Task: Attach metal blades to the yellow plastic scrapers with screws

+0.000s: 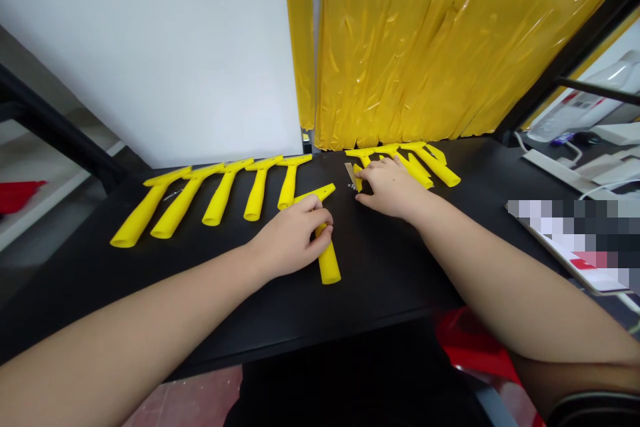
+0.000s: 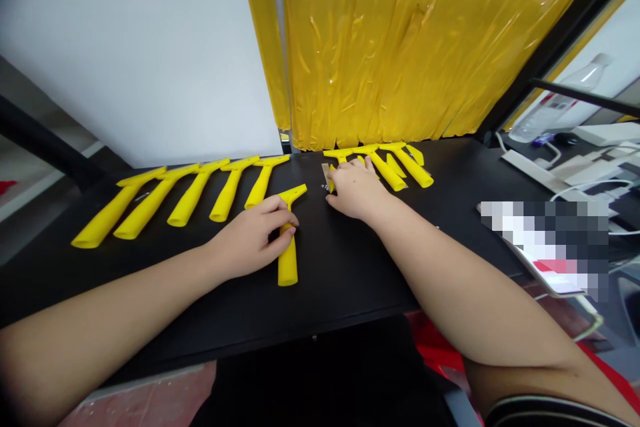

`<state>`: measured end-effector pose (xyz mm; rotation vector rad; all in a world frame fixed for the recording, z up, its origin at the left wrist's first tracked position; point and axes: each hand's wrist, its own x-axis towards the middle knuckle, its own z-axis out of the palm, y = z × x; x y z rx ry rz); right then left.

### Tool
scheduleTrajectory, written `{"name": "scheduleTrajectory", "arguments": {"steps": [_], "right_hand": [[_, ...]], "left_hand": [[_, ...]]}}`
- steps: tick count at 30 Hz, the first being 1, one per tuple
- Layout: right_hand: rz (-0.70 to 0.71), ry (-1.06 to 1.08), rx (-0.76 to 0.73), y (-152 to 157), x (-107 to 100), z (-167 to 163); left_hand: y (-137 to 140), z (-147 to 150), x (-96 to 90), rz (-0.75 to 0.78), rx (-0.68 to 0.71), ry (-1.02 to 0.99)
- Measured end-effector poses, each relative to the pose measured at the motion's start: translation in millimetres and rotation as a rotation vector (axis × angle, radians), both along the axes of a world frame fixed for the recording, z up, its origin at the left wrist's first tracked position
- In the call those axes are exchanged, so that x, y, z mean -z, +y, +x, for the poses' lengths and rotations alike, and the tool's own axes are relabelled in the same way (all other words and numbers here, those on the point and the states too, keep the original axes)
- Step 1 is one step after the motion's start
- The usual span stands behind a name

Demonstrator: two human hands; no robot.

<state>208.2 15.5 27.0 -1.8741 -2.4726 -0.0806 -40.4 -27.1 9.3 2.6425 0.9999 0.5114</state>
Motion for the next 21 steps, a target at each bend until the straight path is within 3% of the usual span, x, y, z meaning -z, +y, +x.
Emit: {"name": "scheduleTrajectory", "arguments": {"steps": [15,21], "right_hand": [[0.003,-0.014,-0.017,4.2,2.6,4.9],[-0.005,0.071,-0.098,5.0,0.4,9.1]], "left_hand": [[2.7,-1.2,2.1,0.008,0.042,0.007],[0.8,1.8,0.0,-0.004,0.004,0.019]]}}
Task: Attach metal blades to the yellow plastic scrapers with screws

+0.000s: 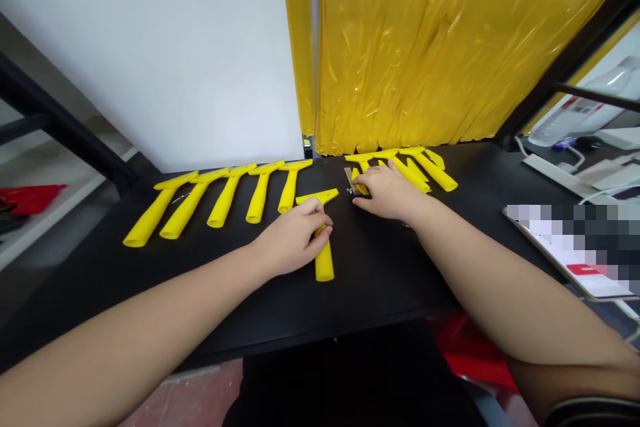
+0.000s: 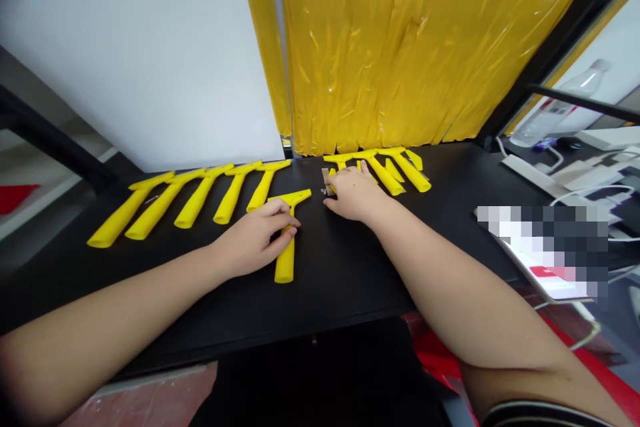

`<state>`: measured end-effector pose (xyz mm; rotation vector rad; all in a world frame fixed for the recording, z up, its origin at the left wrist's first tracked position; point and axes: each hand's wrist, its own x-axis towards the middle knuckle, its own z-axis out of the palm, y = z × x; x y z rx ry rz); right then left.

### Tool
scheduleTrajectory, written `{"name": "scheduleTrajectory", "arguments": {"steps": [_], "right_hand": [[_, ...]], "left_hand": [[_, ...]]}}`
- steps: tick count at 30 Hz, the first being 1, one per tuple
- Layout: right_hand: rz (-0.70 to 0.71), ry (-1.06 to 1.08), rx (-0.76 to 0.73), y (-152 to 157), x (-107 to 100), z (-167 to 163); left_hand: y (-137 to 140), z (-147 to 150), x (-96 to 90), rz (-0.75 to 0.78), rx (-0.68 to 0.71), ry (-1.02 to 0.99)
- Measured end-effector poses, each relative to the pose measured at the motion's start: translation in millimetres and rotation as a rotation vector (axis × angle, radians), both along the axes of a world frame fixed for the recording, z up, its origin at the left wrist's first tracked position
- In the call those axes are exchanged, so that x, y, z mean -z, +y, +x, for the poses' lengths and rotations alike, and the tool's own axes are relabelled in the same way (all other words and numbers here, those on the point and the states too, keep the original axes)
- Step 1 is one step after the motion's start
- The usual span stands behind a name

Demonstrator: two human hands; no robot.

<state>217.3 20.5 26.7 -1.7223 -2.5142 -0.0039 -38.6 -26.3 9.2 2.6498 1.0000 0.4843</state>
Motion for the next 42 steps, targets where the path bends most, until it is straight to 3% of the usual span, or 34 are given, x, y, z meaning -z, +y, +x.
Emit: {"name": "scheduleTrajectory", "arguments": {"steps": [4,9,14,22,34,42], "right_hand": [[0.139,0.228,0.012,7.7,-9.6,16.6],[0.293,0.478,0.146,24.0,-15.0,42.1],[0.259,0.574,0.218,33.0,-8.7,51.6],[0.288,0.664,0.243,37.2,-6.9,55.9],[0.447,0.943,0.279,47.9,-6.6,69.5],[0.440,0.999,0.272,48.9,-5.4,69.1]], "left_hand": [[-3.5,4.9,-2.6,-0.016,-0.026,0.014],[0.7,21.7,-10.5,0.017,-0.093,0.139],[16.5,44.3,-21.5,0.036,-0.228,0.311],[41.8,60.1,-18.3,0.071,-0.334,0.325],[78.5,75.2,-21.0,0.160,-0.395,0.371],[100.3,85.1,-18.2,0.165,-0.413,0.377]]}}
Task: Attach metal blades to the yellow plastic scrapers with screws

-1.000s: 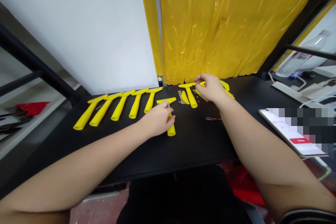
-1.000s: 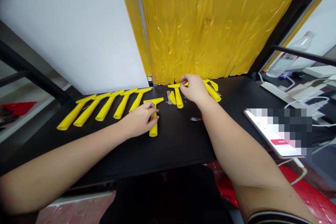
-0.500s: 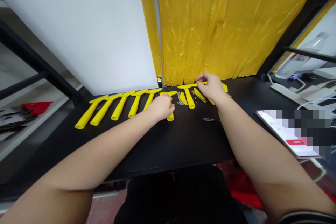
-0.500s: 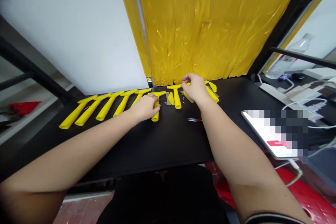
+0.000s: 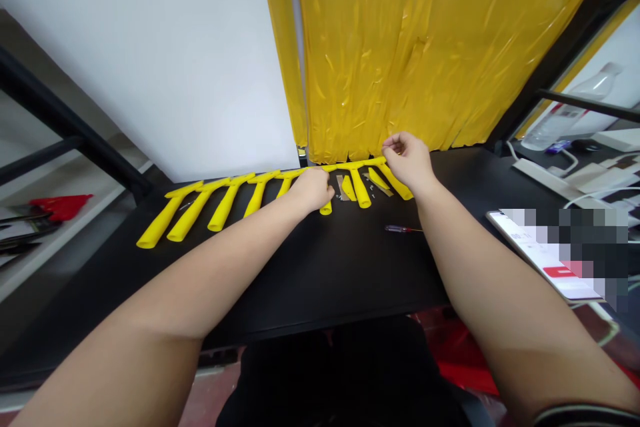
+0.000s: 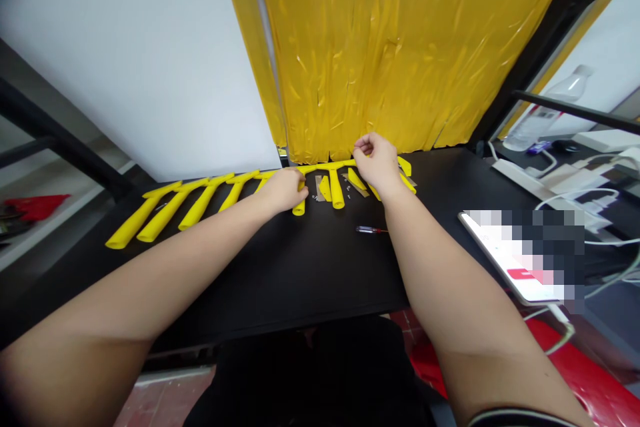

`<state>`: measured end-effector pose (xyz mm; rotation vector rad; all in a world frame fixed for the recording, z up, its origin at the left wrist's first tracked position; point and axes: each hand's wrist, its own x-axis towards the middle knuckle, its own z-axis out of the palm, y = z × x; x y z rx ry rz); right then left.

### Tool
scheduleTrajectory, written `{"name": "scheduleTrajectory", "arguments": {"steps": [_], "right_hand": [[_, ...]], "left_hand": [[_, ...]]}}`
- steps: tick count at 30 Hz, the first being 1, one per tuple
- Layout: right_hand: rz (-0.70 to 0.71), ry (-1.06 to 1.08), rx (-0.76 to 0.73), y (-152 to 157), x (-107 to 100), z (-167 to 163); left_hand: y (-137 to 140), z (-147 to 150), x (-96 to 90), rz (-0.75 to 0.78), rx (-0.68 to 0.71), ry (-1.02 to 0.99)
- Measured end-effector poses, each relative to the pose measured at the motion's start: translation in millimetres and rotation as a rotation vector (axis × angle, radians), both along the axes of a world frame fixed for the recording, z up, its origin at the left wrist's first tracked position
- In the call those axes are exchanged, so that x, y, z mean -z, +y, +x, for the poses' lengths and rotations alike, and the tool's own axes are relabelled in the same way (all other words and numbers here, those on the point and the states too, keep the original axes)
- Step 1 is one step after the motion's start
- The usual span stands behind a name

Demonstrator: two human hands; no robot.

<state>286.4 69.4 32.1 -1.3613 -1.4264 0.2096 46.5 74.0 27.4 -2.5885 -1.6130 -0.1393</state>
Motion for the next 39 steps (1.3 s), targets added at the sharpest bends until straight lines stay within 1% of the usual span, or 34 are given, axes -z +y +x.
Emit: {"name": "scheduleTrajectory", "arguments": {"steps": [6,11,14,18,21,24,26,32,39], "right_hand": [[-0.043,-0.038,0.003,-3.0,-1.3,-1.2],[-0.042,-0.080,0.014,-0.5,1.2,0.5],[-0.073,-0.171,0.017,-2.3,1.4,0.8],[-0.204,-0.398,-0.049,-13.3,-3.5,-7.3],[-0.367,-0.555,-0.131,-21.4,-5.6,-17.3],[-0.513,-0.664,-0.185,-23.9,-2.6,-25.1],[-0.547,-0.678,-0.206,-23.5,0.6,-28.2],[-0.569,-0.658,-0.205,-22.1,3.8,-31.4],[-0.592,-0.600,-0.205,-20.6,8.5,-32.4]], "left_hand": [[3.6,2.8,0.2,-0.006,0.031,-0.033],[1.8,3.2,1.4,-0.008,0.047,-0.074],[1.8,3.3,2.9,-0.010,0.065,-0.102],[2.4,3.6,4.2,-0.001,0.089,-0.130],[2.7,3.1,4.7,0.003,0.102,-0.140],[3.2,0.8,4.8,0.000,0.125,-0.148],[3.3,-1.9,4.6,-0.006,0.145,-0.155],[2.2,-11.0,4.7,-0.025,0.201,-0.174],[0.9,-15.7,8.5,-0.024,0.235,-0.188]]}}
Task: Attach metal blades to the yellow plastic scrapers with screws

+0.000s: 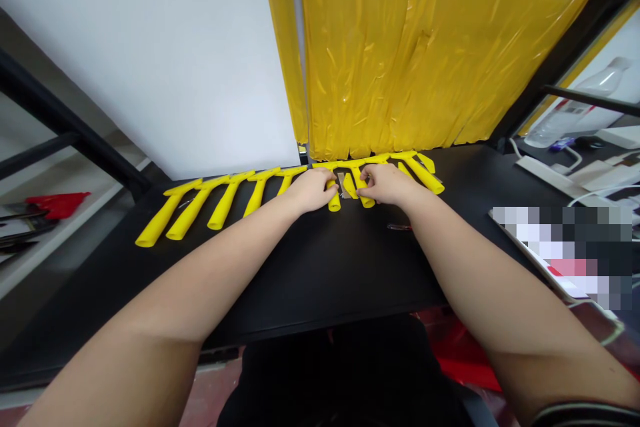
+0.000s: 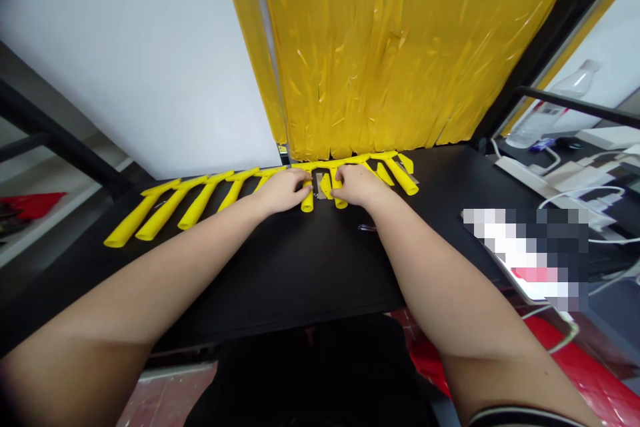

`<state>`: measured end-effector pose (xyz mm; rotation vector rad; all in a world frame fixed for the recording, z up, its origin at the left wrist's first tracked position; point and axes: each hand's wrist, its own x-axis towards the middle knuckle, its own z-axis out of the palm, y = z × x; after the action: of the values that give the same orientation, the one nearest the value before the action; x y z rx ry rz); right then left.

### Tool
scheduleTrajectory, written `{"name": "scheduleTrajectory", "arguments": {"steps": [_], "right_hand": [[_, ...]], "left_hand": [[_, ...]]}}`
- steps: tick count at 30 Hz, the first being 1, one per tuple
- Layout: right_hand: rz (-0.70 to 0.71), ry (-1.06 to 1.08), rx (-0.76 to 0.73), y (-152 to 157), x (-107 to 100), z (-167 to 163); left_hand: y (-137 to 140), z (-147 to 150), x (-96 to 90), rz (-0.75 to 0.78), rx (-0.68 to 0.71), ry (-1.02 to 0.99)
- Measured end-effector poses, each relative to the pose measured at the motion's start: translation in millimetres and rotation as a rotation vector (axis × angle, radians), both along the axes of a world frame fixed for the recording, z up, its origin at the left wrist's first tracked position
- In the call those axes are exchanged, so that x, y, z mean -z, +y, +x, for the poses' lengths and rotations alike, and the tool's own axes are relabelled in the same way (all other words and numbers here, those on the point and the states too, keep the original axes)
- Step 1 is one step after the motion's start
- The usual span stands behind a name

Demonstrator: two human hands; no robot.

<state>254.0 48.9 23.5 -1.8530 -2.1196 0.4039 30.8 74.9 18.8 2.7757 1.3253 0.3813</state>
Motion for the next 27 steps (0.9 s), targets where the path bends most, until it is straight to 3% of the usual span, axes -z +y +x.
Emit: {"name": "scheduleTrajectory", "arguments": {"steps": [7,20,24,27], "right_hand": [[-0.020,0.016,0.079,-0.2,0.8,-4.2],[-0.012,0.034,0.094,1.6,5.2,-5.4],[0.061,-0.008,0.122,3.4,-1.1,5.1],[0.157,-0.036,0.221,9.8,-5.4,23.0]], "left_hand": [[-1.0,0.0,2.7,0.011,0.010,-0.014],[-2.8,-1.0,4.3,0.018,0.031,-0.016],[-3.3,-4.3,1.9,0.016,0.026,-0.027],[-4.0,-7.4,-0.6,0.010,0.040,-0.032]]}}
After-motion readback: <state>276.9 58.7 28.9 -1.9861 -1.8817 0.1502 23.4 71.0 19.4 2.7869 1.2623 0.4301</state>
